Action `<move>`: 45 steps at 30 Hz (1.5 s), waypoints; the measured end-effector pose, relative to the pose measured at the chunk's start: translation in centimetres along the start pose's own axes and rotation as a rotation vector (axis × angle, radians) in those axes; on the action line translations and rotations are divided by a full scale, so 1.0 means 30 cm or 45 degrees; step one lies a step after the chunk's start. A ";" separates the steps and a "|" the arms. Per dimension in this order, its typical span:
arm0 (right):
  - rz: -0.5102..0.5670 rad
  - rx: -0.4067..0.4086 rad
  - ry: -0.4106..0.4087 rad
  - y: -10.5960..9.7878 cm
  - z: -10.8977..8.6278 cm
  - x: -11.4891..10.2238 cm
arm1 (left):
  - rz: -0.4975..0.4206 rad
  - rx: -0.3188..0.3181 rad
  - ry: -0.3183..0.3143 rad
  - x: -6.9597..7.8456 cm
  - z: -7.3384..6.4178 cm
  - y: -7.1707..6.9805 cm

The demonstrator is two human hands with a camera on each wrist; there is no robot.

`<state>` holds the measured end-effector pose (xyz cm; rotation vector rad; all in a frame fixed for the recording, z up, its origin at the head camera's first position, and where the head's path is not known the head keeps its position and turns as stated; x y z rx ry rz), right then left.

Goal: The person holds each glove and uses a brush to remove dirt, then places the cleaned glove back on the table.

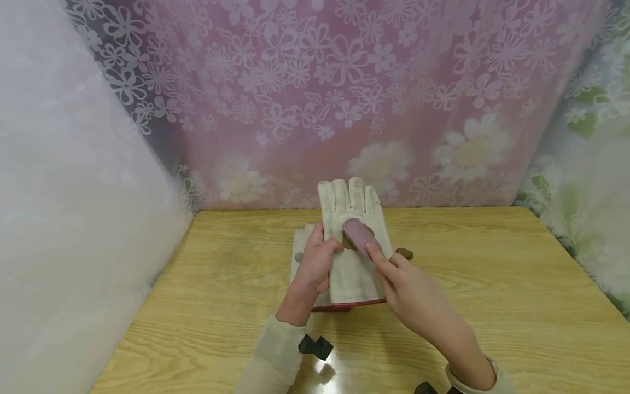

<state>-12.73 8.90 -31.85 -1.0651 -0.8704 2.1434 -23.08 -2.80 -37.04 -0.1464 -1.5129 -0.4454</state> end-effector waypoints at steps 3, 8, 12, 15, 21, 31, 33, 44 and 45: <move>-0.024 -0.019 -0.012 -0.003 -0.002 -0.010 | -0.022 0.018 0.001 0.004 0.002 -0.009; 0.005 -0.042 -0.006 -0.010 -0.008 -0.013 | -0.047 0.015 0.004 0.009 0.003 -0.017; 0.103 -0.027 0.073 -0.030 -0.015 0.015 | -0.034 -0.011 -0.009 0.008 0.004 -0.008; 0.139 0.063 0.089 -0.045 -0.015 0.024 | 0.014 -0.051 -0.023 0.003 -0.003 0.001; 0.138 0.128 0.078 -0.007 0.008 0.031 | 0.107 -0.080 0.001 0.015 -0.003 0.018; 0.241 -0.010 0.064 0.016 0.000 0.008 | -0.009 0.047 0.089 0.049 -0.015 -0.041; 0.259 0.037 0.053 -0.006 -0.003 0.010 | -0.023 0.037 0.081 0.047 -0.016 -0.043; 0.262 0.158 0.032 -0.071 -0.025 0.032 | -0.070 0.061 0.027 0.013 -0.008 -0.068; 0.250 0.159 0.019 -0.072 -0.025 0.027 | -0.062 0.062 0.026 0.014 -0.009 -0.069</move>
Point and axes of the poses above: each hand's wrist, its own z-axis towards the middle knuckle, its own y-axis out of the palm, x = y × z, the point moved 9 cm from there along z, towards the middle knuckle, and after that the axes turned 9 degrees about z, right-handed, at the moved point
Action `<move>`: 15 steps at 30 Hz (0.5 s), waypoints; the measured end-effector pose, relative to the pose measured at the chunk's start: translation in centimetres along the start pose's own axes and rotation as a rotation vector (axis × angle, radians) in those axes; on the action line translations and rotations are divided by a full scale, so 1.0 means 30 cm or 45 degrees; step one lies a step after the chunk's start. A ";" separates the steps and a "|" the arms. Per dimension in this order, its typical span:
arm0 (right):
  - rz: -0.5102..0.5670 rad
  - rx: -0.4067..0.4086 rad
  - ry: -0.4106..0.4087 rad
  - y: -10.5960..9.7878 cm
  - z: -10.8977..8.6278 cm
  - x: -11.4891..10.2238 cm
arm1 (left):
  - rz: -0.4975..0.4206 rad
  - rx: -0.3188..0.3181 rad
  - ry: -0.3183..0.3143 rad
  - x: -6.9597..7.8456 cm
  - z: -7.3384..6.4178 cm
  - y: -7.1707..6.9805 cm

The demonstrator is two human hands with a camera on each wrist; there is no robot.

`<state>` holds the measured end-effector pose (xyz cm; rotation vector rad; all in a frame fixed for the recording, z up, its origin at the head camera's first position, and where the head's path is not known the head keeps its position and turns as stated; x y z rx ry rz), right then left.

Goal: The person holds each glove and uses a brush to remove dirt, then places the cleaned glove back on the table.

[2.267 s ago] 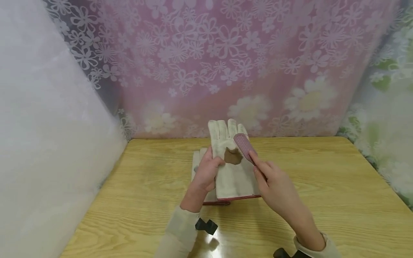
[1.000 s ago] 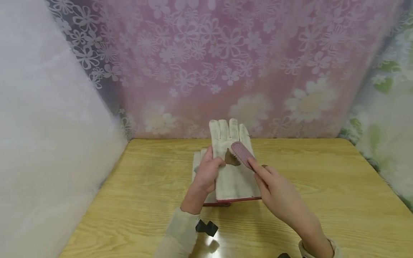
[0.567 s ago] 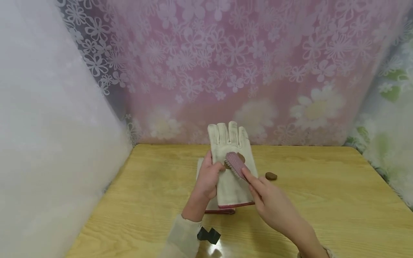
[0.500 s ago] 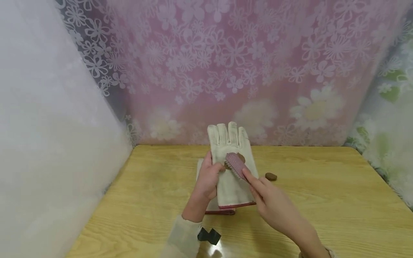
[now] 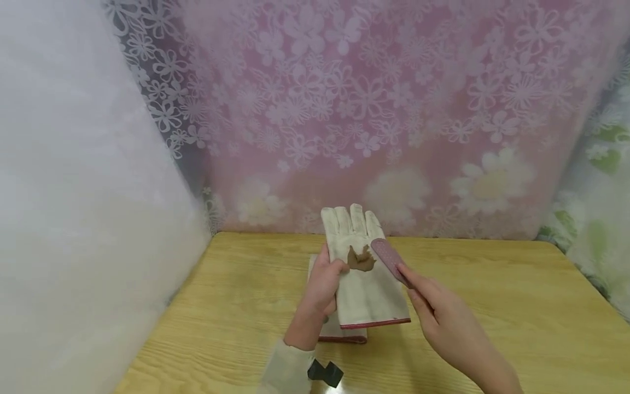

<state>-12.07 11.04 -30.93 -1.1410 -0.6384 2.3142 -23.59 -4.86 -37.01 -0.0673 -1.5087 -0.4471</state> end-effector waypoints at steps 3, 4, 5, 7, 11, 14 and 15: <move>-0.046 -0.005 -0.030 0.001 0.000 -0.011 | -0.003 0.015 0.001 0.001 -0.001 0.004; -0.058 -0.013 -0.029 0.007 -0.004 -0.015 | -0.020 0.016 0.003 -0.001 -0.006 0.004; -0.068 -0.021 -0.026 0.014 -0.007 -0.019 | -0.044 0.014 0.012 -0.001 -0.010 0.005; -0.089 -0.030 -0.015 0.031 -0.011 -0.026 | -0.092 -0.007 0.052 0.009 -0.015 0.011; -0.144 -0.039 0.036 0.069 -0.010 -0.035 | -0.172 -0.094 0.169 0.046 -0.017 0.035; -0.207 0.001 0.019 0.102 -0.011 -0.049 | -0.210 -0.138 0.238 0.065 -0.018 0.055; -0.223 0.027 -0.011 0.112 -0.011 -0.056 | -0.215 -0.146 0.258 0.069 -0.020 0.063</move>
Point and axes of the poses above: each hand's wrist, its own z-axis towards the middle knuckle, its own y-axis out of the palm, x = y × z, the point moved 9 cm from there along z, towards the middle knuckle, and after that the axes turned 9 degrees about z, right-handed, at the moved point
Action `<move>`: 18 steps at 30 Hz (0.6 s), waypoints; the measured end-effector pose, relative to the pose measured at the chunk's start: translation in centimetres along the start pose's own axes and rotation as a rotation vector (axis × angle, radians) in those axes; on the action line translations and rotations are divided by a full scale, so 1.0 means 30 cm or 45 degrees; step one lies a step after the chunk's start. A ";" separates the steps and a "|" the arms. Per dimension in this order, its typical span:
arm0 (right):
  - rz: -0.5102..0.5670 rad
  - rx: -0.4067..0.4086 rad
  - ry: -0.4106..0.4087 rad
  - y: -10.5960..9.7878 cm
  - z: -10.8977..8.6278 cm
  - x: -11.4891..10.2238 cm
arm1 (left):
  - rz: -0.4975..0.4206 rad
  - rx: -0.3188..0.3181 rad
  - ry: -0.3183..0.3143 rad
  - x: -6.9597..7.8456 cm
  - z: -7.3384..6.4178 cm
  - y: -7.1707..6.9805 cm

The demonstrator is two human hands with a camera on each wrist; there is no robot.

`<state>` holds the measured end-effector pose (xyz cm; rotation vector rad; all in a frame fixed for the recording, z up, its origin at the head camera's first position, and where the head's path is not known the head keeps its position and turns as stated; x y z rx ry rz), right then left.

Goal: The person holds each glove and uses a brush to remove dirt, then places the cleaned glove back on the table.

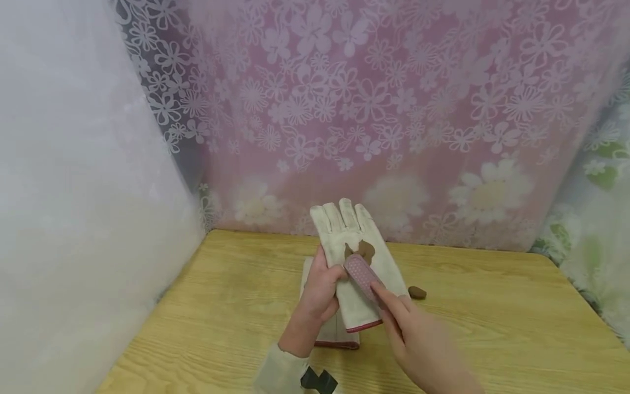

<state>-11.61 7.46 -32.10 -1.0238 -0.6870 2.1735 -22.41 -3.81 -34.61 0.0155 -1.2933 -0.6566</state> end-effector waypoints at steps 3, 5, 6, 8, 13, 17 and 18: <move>-0.032 0.168 -0.126 0.017 0.004 -0.027 | 0.015 -0.050 0.063 0.009 -0.003 0.033; -0.029 0.278 -0.202 0.021 0.005 -0.030 | 0.042 -0.068 0.103 0.009 -0.009 0.056; -0.020 0.327 -0.231 0.021 0.006 -0.028 | 0.058 -0.075 0.119 0.007 -0.012 0.065; 0.009 0.394 -0.268 0.022 0.008 -0.017 | 0.070 -0.080 0.130 -0.001 -0.017 0.078; 0.073 0.514 -0.313 0.010 0.002 0.014 | 0.063 -0.111 0.086 -0.030 -0.027 0.106; 0.245 0.524 -0.270 -0.011 0.004 0.043 | 0.037 -0.096 0.054 -0.041 -0.027 0.112; 0.315 0.513 -0.246 -0.018 0.006 0.052 | 0.031 -0.083 0.047 -0.043 -0.026 0.109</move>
Point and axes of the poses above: each hand's wrist, its own z-axis towards the middle knuckle, its own y-axis out of the palm, x = y × z, the point moved 9 cm from there along z, towards the middle knuckle, and after that the axes turned 9 degrees about z, right-handed, at the moved point
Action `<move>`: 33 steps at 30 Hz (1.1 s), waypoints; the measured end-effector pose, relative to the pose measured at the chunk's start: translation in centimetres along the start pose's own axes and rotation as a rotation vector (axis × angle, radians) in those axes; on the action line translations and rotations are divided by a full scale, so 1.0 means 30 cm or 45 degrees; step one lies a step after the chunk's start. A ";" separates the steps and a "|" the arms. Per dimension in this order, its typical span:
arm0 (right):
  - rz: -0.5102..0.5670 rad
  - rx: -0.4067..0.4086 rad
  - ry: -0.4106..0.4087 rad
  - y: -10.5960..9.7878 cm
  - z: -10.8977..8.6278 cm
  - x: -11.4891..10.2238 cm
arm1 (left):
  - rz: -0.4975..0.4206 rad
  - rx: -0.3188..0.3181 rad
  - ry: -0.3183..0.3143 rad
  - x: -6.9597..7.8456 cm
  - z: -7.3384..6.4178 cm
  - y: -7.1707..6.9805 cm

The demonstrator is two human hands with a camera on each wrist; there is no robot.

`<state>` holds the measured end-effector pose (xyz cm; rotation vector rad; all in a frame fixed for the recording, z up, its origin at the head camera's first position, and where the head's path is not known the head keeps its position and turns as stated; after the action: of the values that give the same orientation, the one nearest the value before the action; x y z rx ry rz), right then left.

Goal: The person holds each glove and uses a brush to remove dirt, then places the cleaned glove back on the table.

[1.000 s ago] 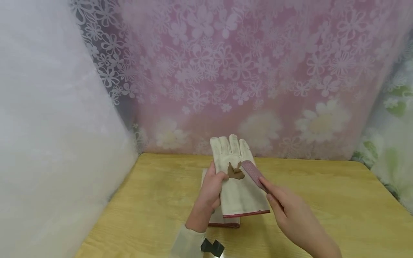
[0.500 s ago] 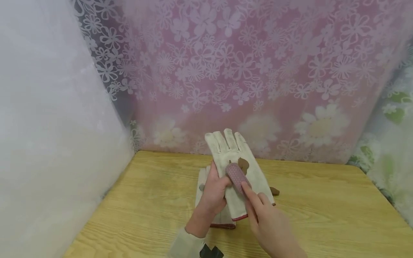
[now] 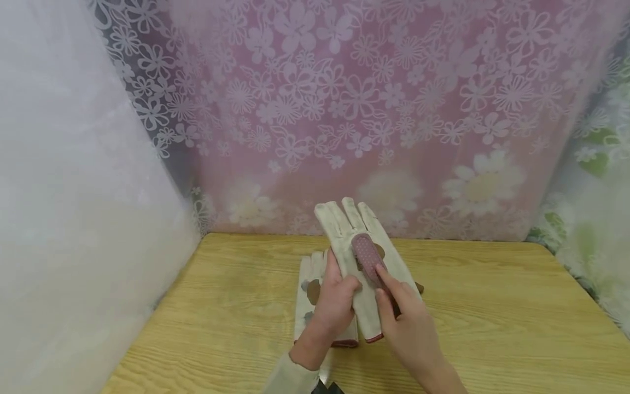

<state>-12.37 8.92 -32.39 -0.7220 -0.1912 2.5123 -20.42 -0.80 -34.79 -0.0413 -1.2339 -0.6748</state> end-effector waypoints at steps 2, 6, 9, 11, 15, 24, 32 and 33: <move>0.119 -0.006 0.082 -0.012 0.010 0.011 | -0.016 0.035 0.000 0.006 -0.001 -0.012; 0.201 0.012 0.181 -0.049 0.028 0.017 | -0.006 0.100 -0.010 0.020 0.003 -0.039; 0.177 0.022 0.194 -0.074 0.040 0.014 | -0.013 0.126 -0.007 0.032 0.009 -0.059; 0.151 0.004 0.188 -0.087 0.047 0.007 | -0.039 0.126 -0.010 0.035 0.011 -0.068; 0.009 -0.144 0.177 -0.078 0.041 -0.019 | -0.071 0.148 -0.011 0.038 0.008 -0.080; -0.253 -0.161 -0.024 -0.037 0.008 -0.083 | -0.042 0.027 0.104 0.053 -0.004 -0.011; 0.054 -0.004 0.066 -0.089 0.039 -0.045 | -0.110 0.029 0.114 0.061 -0.004 -0.008; 0.060 -0.026 0.079 -0.090 0.044 -0.047 | -0.104 0.037 0.111 0.063 -0.002 -0.017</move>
<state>-10.86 10.51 -29.90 -0.8208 -0.1805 2.5315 -20.32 -2.09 -33.30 0.0623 -1.1664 -0.7221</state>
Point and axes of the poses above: each hand's wrist, its own z-axis towards the middle knuckle, its own y-axis out of the palm, x = y × z, the point moved 9 cm from there along z, towards the middle knuckle, and after that the axes turned 9 degrees about z, right-handed, at the moved point
